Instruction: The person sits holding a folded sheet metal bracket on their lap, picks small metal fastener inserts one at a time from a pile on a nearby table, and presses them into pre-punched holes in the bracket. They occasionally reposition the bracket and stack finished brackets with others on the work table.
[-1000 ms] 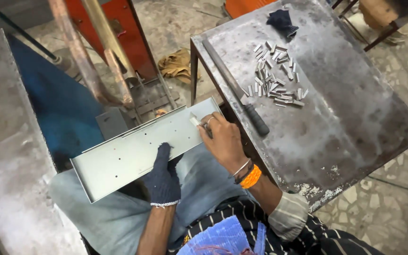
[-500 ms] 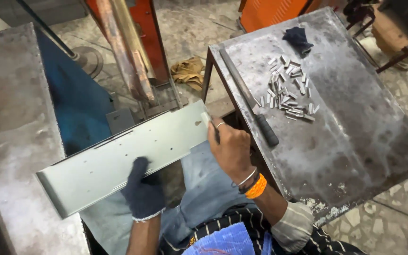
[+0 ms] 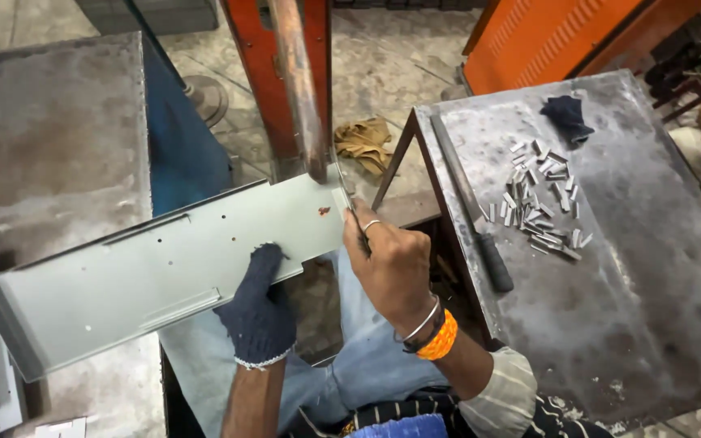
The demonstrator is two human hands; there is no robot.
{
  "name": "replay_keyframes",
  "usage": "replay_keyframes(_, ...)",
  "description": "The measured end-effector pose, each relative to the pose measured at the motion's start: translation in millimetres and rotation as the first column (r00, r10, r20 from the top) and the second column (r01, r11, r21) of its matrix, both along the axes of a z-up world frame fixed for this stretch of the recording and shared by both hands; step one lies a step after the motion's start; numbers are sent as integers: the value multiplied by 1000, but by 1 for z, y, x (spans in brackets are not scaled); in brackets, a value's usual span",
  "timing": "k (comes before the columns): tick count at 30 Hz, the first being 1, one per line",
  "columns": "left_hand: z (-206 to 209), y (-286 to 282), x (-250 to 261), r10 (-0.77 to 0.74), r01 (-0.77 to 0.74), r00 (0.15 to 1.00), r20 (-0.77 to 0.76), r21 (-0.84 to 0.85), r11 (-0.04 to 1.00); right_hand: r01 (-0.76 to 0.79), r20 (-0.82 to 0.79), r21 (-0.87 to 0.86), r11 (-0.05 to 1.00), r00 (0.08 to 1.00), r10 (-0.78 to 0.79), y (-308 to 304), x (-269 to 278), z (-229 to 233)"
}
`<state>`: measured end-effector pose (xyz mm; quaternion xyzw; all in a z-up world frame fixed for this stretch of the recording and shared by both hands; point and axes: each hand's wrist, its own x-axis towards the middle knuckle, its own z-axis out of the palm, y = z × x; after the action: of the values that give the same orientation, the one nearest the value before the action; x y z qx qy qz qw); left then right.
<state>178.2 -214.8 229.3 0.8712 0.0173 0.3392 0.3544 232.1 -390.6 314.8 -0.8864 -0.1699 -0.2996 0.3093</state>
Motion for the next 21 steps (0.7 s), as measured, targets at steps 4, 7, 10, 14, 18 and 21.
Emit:
replay_keyframes(4,1,4,9,29,-29,999,31,-5,1000,2,-17,-7,1000,1000,-2,9,9,3)
replay_keyframes(7,3,5,10,61,-60,998,28,-42,997,34,-65,-44,998,997,-36,12,14,-3)
replay_keyframes(10,12,-1,16,95,-93,995,31,-73,993,35,-67,-74,997,997,-40,13,17,5)
replay_keyframes(14,5,-1,17,15,33,998,62,-707,706,-15,-95,-97,995,995,6,13,15,11)
replay_keyframes(18,-4,0,15,2,-4,1000,-6,-330,944,-19,-127,-140,990,992,1,10,19,8)
replay_keyframes(21,-13,0,16,-26,31,1000,17,-478,878,-11,-151,-151,988,988,-12,9,20,2)
